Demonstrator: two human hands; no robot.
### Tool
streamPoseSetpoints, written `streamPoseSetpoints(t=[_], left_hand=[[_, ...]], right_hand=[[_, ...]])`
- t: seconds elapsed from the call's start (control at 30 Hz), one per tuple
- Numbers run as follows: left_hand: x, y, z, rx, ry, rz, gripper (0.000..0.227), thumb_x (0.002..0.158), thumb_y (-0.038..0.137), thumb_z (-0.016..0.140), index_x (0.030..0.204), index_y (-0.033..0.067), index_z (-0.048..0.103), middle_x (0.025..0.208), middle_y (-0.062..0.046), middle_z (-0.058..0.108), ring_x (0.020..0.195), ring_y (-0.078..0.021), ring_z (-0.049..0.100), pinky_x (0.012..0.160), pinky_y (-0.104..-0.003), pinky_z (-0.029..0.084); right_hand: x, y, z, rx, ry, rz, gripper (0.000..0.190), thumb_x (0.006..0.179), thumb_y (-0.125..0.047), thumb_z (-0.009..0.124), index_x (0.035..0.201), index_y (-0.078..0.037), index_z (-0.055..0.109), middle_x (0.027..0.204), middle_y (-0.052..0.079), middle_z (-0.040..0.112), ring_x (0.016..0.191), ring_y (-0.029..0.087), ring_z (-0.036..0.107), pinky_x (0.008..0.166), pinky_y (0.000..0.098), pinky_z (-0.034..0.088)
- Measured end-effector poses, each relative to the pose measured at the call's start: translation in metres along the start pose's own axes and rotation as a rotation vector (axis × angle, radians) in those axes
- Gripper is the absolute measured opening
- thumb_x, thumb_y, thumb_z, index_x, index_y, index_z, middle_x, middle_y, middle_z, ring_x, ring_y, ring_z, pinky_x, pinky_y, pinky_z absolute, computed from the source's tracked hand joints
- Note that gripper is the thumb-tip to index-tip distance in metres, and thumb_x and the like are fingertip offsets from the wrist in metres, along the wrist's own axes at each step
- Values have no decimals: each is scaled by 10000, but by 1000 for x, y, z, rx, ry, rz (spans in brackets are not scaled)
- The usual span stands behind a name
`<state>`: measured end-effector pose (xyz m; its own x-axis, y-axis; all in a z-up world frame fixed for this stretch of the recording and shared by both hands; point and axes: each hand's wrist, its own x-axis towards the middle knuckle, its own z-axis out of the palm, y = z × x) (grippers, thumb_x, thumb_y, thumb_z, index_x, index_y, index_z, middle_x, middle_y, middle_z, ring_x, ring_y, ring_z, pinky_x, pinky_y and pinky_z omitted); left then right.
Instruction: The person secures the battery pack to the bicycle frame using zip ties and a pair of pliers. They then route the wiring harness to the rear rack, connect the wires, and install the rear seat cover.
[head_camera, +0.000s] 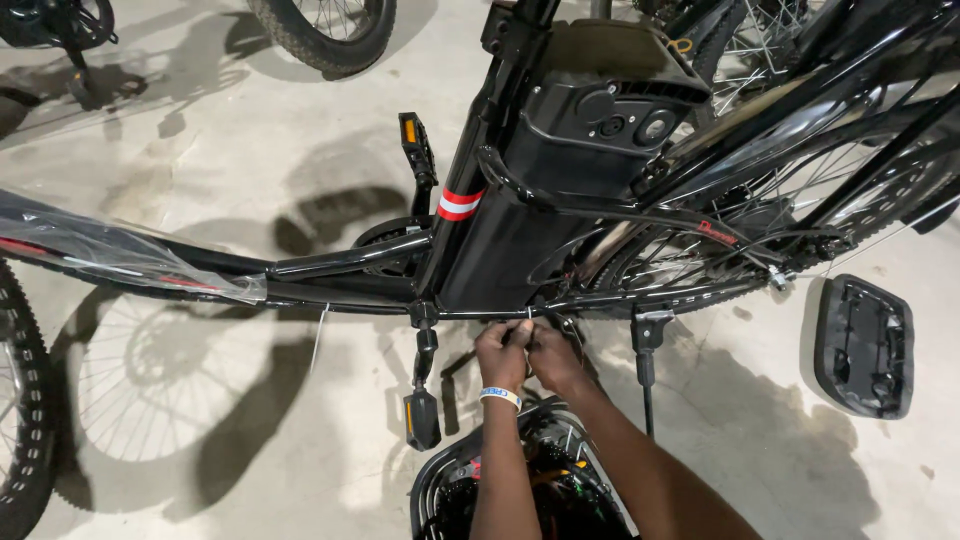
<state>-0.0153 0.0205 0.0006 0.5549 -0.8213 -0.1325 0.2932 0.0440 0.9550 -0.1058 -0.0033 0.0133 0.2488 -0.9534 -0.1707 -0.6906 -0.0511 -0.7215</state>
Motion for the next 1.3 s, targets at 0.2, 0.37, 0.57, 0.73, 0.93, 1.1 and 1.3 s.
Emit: streamPoseSetpoints(t=[0.2,0.37,0.57,0.73,0.93,1.1,1.3], left_hand=[[-7,-12,2,60,7,137,60,828,99,702,853,80,753,889,-105,732,992,-244,659,949,-396,467],[-10,-8,-2,345,88,110,90,881,190,643,834,176,719,827,-56,739,928,-291,691,887,-422,513],[9,-39,2,570,65,-84,135,882,198,588,794,188,690,831,-63,716,858,-327,696,826,-472,557],[12,-28,3,596,78,-197,128,852,240,577,830,235,703,908,-34,717,948,-350,678,863,-478,561],[-6,7,11,641,128,-338,197,842,261,543,875,251,737,933,-80,729,1005,-331,667,918,-429,543],[-7,13,13,668,110,-361,202,846,291,546,912,237,729,934,-90,728,1004,-321,678,915,-422,546],[3,-31,-8,739,-80,-257,179,887,291,541,960,213,685,1000,-105,721,1053,-352,654,943,-464,517]], right_hand=[[-5,12,10,56,21,-62,351,880,-139,468,1162,-65,662,1035,240,688,1045,496,601,876,608,511],[-14,-10,-5,426,146,-61,372,925,-87,503,1256,82,475,953,287,647,974,454,590,836,622,474],[-7,-9,25,773,384,-91,97,878,-88,678,945,-61,742,744,96,681,744,151,605,713,320,530],[2,-6,20,717,360,-148,70,864,-105,687,844,-97,754,655,69,679,651,128,598,655,283,518],[10,0,21,638,330,-133,130,866,-55,645,788,-69,749,640,74,699,635,128,637,705,275,510],[15,10,25,628,315,-162,119,869,-50,647,801,-56,744,637,81,698,620,129,627,694,280,504],[-25,1,6,482,355,-236,144,940,-60,600,1050,9,663,889,245,679,952,454,643,809,577,565]])
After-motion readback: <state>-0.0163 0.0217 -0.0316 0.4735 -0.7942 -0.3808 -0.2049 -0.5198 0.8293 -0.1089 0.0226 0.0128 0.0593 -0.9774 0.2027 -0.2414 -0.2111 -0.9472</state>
